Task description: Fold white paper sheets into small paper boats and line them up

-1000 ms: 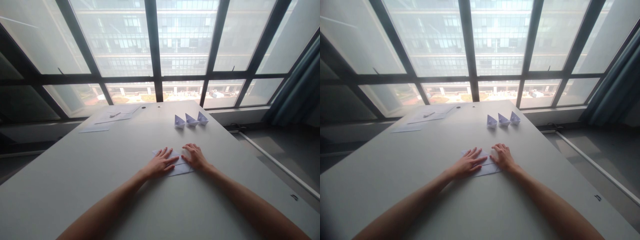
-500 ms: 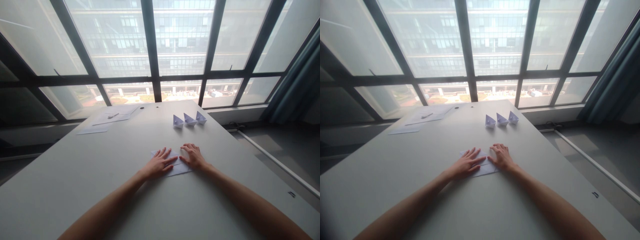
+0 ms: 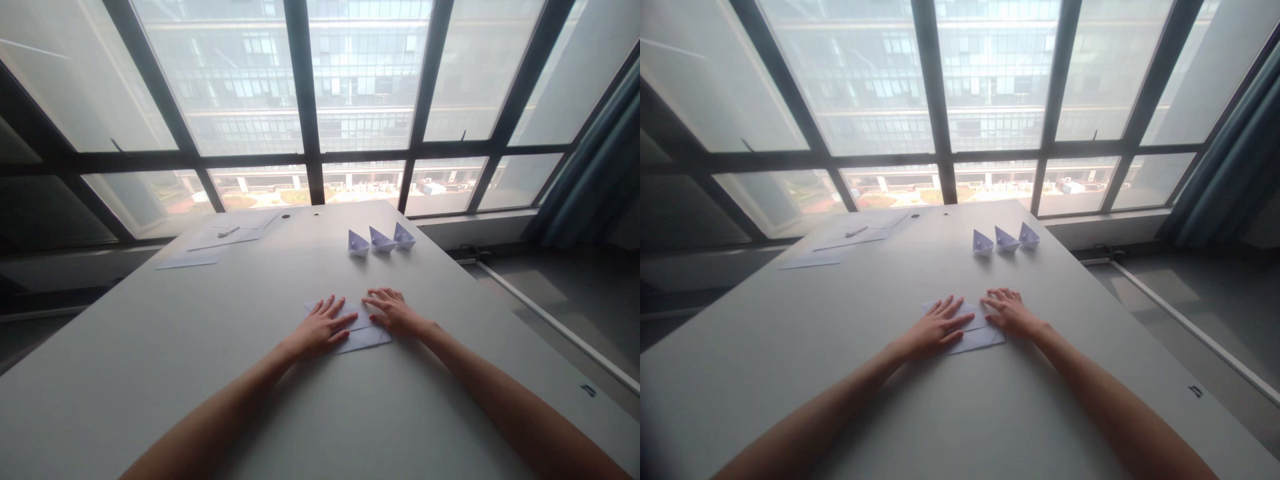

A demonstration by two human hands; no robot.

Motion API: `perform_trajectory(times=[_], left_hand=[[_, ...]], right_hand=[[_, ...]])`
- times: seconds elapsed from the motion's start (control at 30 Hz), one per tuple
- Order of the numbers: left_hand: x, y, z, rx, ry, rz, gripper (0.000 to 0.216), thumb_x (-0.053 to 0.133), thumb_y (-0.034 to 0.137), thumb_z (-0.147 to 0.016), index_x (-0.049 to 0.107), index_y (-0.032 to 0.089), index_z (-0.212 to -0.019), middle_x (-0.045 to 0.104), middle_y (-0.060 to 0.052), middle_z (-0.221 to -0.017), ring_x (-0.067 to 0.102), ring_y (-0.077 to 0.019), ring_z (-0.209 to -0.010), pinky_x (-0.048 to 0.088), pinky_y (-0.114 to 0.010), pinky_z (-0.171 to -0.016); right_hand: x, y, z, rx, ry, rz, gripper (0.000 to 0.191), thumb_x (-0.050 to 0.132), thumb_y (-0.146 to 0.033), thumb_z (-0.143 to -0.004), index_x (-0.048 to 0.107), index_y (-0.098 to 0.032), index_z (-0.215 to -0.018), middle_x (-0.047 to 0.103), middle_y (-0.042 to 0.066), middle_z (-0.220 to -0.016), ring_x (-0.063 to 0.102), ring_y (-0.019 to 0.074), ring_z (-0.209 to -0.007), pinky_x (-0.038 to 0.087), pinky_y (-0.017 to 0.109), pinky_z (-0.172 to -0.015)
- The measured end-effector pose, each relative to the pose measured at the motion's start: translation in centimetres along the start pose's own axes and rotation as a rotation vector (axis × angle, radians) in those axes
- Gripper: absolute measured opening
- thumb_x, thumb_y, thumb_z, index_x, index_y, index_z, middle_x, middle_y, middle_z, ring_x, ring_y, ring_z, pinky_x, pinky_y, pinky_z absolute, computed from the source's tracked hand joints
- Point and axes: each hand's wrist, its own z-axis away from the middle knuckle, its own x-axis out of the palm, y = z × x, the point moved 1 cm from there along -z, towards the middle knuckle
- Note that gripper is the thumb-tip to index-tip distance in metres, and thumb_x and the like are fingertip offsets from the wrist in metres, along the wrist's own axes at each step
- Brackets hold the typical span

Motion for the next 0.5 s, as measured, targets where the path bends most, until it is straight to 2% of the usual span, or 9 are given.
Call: perform_trajectory(times=[0.17,0.37,0.5], left_hand=[[0.0,0.1,0.0,-0.005,-0.001,0.008,0.05,0.035,0.059,-0.102,0.035,0.046,-0.151,0.013,-0.001,-0.166,0.013,-0.0386,-0.151,0.018,-0.059,-0.118],[0.1,0.1,0.0,-0.002,-0.001,0.015,0.052,0.032,0.061,-0.102,0.035,0.045,-0.151,0.013,-0.001,-0.166,0.014,-0.0384,-0.151,0.017,-0.058,-0.118],[0.0,0.2,0.0,-0.006,-0.006,-0.005,0.058,0.031,0.062,-0.102,0.029,0.04,-0.155,0.014,-0.003,-0.166,0.013,-0.0353,-0.152,0.015,-0.056,-0.12]], right_hand=[[-0.1,1.1,0.1,-0.019,-0.068,-0.023,0.051,0.06,-0.036,-0.093,0.05,-0.039,-0.143,0.044,0.006,-0.152,0.038,0.0307,-0.138,0.03,0.053,-0.111],[-0.2,0.8,0.2,-0.026,-0.035,-0.026,0.046,0.061,-0.037,-0.093,0.056,-0.036,-0.139,0.048,0.007,-0.149,0.04,0.0302,-0.137,0.032,0.051,-0.111],[-0.4,-0.1,0.4,-0.034,0.044,0.002,0.043,0.058,-0.036,-0.095,0.058,-0.03,-0.137,0.051,0.01,-0.147,0.042,0.0305,-0.136,0.031,0.053,-0.11]])
